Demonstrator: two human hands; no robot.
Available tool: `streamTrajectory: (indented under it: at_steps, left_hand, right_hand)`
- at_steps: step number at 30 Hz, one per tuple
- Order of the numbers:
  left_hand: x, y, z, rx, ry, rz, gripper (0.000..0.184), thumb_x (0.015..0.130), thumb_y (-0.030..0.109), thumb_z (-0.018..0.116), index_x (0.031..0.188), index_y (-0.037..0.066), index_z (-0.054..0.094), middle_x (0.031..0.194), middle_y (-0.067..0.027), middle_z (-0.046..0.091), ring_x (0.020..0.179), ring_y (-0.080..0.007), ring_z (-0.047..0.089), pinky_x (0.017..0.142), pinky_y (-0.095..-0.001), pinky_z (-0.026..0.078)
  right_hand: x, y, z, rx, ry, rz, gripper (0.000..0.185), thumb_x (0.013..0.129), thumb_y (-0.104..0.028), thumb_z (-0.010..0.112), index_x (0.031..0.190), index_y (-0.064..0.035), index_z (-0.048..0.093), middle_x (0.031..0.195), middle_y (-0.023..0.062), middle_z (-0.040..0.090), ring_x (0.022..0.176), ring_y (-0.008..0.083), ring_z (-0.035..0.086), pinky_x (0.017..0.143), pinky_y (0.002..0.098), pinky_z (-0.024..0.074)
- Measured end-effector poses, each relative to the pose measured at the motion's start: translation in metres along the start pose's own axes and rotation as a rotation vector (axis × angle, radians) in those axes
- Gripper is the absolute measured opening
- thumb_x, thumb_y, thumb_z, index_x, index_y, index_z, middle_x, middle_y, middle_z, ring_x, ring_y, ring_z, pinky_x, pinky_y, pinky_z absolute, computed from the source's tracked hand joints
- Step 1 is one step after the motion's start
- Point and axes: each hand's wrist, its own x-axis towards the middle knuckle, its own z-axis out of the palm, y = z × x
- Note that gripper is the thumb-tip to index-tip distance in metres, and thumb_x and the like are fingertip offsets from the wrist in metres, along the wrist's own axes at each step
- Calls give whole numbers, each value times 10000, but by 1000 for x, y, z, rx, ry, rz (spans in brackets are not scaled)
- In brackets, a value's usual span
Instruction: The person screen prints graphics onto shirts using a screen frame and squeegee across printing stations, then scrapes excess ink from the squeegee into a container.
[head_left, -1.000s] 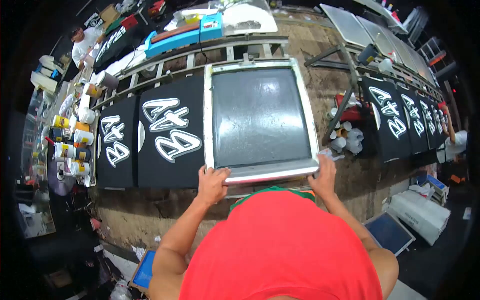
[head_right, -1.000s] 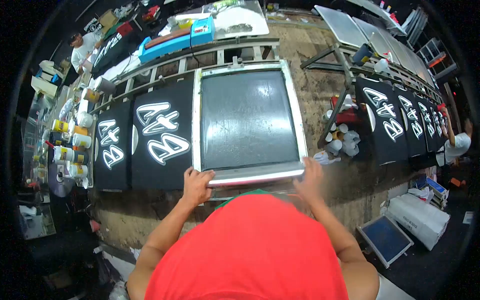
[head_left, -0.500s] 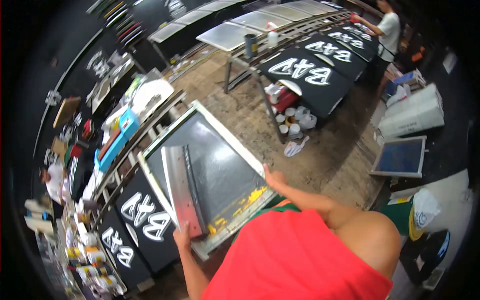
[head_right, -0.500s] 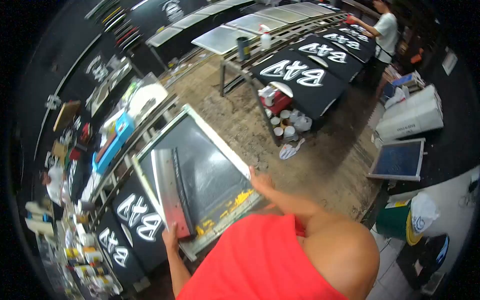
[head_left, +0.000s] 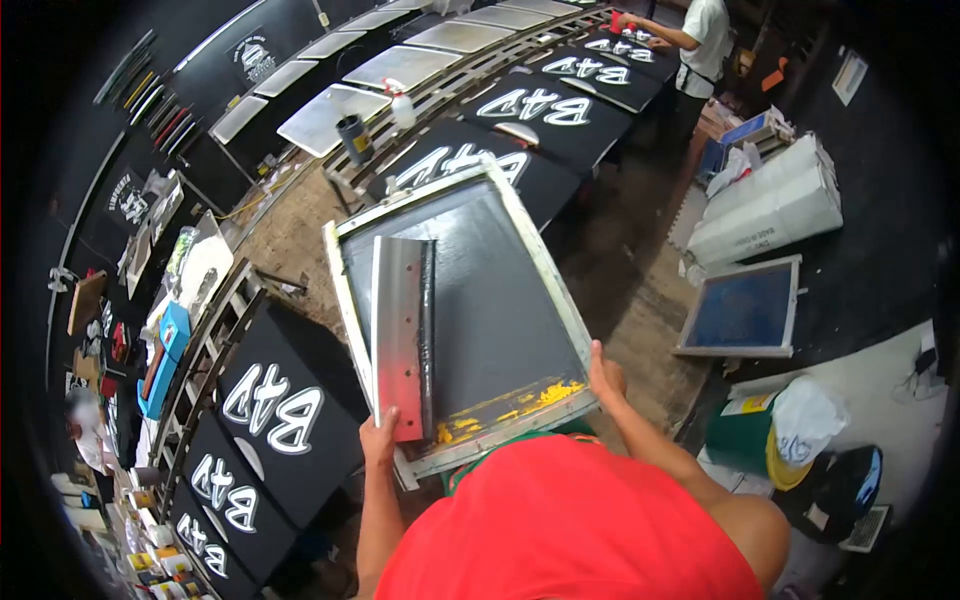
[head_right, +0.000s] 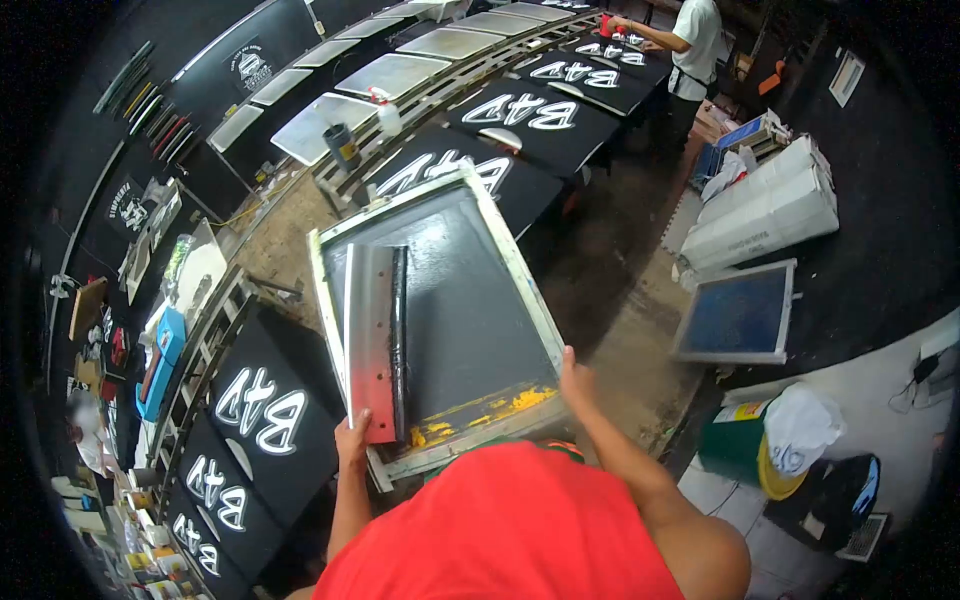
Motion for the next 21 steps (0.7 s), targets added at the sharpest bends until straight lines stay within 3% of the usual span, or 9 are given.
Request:
streamTrajectory:
  at_steps: [2,4,8,9,13,17,21]
  left_hand:
    - [3,28,44,53,-9,-39,359,885,328,798,993,-13,764,855,-34,719,797,-105,622,749,-293,504]
    - [14,38,83,-50,-53,-16,405,873,361,807,1016,-16,767,857,-43,730,806,-114,642,761,-298,512]
    - [48,44,141,-30,-73,-52,435,863,403,803,1035,5,778,854,-45,747,806,-117,664,766,-301,517]
    - [52,52,151,-52,-37,-68,435,863,403,803,1035,5,778,854,-45,747,806,-117,664,766,-301,517]
    - [72,110,202,9,26,-102,454,850,426,812,1041,15,783,854,-51,757,799,-126,679,758,-310,526]
    - [128,119,247,-50,86,-116,472,836,429,825,1057,15,780,869,-59,763,806,-127,683,760,-312,535]
    - [160,134,292,-126,183,-144,446,837,407,823,1046,15,780,876,-73,767,807,-142,694,764,-320,539]
  right_hand:
    - [26,12,-33,9,15,-4,1029,962,-788,159,1131,55,724,1170,359,657,1198,500,595,1018,559,442]
    - [63,19,-57,-34,148,-113,852,1042,-630,254,913,73,717,929,322,700,946,505,670,810,561,488]
    - [138,2,-95,-126,75,-77,858,1039,-645,205,1029,45,716,1084,323,690,1093,496,636,942,553,463]
    - [147,-16,-104,-130,20,-40,896,1033,-658,160,1094,42,716,1195,327,662,1203,498,585,1030,544,423]
    - [232,-65,-119,-153,-5,-49,953,1003,-717,167,1241,55,673,1335,354,582,1346,477,491,1125,506,360]
    - [326,-142,-129,-219,-34,-163,987,979,-747,205,1244,88,659,1313,376,584,1328,480,508,1120,501,366]
    - [407,-221,-137,-356,-72,-232,968,985,-741,188,1238,58,672,1281,355,614,1283,489,541,1087,517,388]
